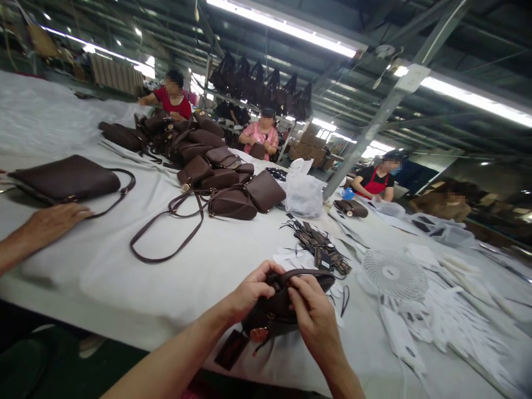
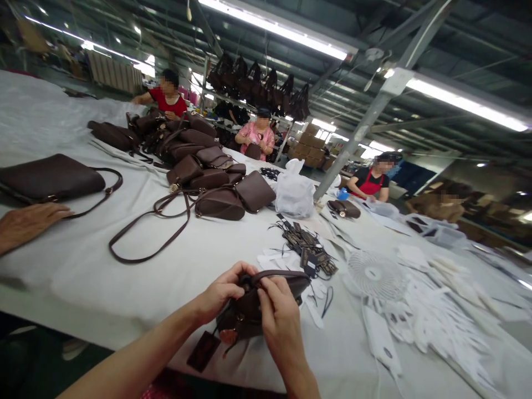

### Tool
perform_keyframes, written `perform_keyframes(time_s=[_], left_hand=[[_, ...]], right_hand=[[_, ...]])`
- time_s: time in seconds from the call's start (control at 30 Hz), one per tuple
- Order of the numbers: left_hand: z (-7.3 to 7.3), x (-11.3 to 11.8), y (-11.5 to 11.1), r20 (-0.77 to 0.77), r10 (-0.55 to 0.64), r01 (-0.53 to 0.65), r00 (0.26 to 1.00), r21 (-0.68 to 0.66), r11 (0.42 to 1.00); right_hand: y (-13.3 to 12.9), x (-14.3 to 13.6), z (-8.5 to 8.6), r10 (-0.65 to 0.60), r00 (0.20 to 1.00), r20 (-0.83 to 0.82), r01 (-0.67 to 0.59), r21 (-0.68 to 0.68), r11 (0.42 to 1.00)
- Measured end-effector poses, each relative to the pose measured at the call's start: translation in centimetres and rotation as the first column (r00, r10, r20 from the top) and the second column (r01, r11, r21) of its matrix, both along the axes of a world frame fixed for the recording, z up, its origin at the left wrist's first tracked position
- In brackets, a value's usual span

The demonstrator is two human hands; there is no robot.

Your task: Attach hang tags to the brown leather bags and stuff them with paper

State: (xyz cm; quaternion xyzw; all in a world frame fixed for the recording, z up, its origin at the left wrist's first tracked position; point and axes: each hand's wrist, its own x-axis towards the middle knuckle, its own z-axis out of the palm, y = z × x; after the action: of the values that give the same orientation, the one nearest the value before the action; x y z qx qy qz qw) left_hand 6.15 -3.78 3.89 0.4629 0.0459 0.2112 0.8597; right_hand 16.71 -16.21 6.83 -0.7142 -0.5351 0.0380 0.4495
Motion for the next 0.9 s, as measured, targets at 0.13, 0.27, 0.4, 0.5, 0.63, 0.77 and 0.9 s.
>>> perform_keyframes(time_s=[0.13, 0.27, 0.4, 0.5, 0.63, 0.77, 0.9], left_hand=[[-0.1, -0.1, -0.4, -0.026, 0.005, -0.005, 1.000, 0.022, 1.000], [-0.1, -0.5, -0.6, -0.025, -0.048, 0.047, 0.999, -0.008, 0.999], [0.3, -0.3, -1.0, -0.081, 0.039, -0.032, 0.996, 0.081, 0.996], [0.4, 0.4, -1.7, -0.133, 0.205, -0.161, 0.970, 0.280, 0.946], [-0.1, 1.3, -3.5, -0.063, 0.454, -0.355, 0.889, 0.530, 0.770], [-0.6, 1.8, -5.0, 0.017, 0.501, -0.418, 0.866, 0.576, 0.702], [-0.5, 2.5, -4.7, 0.011, 0.456, -0.400, 0.890, 0.498, 0.770]], right_hand=[[0.4, -0.3, 1.5, -0.073, 0.956, -0.285, 0.047, -0.100, 0.994], [1.3, -0.6, 2.6, -0.141, 0.838, -0.527, 0.079, -0.139, 0.987], [1.6, -0.9, 3.2, -0.194, 0.868, -0.457, 0.130, -0.169, 0.977], [1.4, -1.6, 3.7, -0.263, 0.948, -0.180, 0.235, -0.164, 0.958], [1.0, -2.6, 4.2, -0.356, 0.930, 0.093, 0.366, -0.154, 0.918], [0.6, -2.9, 3.8, -0.303, 0.878, -0.370, 0.257, -0.167, 0.952], [0.3, -3.0, 3.2, -0.075, 0.562, -0.824, 0.170, 0.026, 0.985]])
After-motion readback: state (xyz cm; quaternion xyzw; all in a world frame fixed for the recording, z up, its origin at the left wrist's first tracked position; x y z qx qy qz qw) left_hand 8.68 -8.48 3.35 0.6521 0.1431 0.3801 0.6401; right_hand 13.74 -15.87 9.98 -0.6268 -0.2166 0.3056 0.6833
